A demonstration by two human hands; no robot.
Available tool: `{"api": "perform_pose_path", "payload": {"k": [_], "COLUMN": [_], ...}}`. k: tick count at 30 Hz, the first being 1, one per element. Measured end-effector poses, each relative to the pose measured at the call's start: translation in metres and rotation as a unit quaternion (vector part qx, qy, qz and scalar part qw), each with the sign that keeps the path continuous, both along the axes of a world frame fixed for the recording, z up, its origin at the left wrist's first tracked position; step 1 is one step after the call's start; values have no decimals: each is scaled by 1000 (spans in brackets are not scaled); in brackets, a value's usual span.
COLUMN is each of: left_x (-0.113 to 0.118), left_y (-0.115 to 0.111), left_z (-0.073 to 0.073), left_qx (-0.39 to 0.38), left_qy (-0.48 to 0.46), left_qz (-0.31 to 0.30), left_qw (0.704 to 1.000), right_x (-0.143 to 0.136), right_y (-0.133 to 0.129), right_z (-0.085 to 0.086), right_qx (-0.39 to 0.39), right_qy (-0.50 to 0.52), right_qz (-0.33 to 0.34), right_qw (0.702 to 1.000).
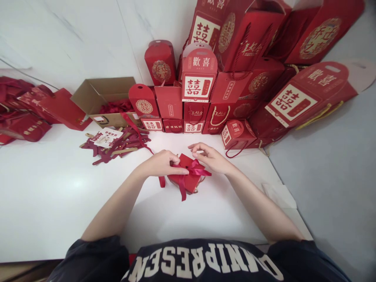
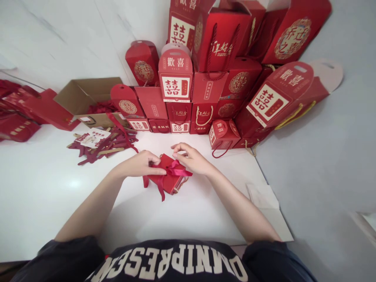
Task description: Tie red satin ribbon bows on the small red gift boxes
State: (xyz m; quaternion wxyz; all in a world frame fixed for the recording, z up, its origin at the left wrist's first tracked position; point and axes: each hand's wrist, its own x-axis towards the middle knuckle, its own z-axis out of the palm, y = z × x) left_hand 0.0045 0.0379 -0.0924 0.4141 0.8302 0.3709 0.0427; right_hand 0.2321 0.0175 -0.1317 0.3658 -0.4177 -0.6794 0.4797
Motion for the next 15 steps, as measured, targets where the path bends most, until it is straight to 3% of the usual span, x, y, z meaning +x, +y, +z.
{"api": "perform_pose_path", "payload": {"k": [3, 5, 7, 10, 15], "left_x": [0, 1, 1, 1, 1], "left_y": [1, 2, 2, 3, 2], "left_z": [0, -1, -2, -2, -2], "left_qx": [-7, 1, 2, -2, -8], "left_qy": [-18, -28, -32, -28, -29], "left_qz": [2, -1, -2, 2, 9], "left_qw": [1000, 1000, 999, 1000, 1000], "right_x": [18, 29, 36, 37, 33], "right_y": [-3, -5, -7, -5, -1], "right_z": [18, 29, 36, 36, 29], "right_qx": [5, -51, -118, -172, -192], "right_qy": [-113, -200, -240, -225, -145], "right_qz": [-46, 8, 103, 204, 234], "right_qw": [993, 979, 958, 937, 942]}}
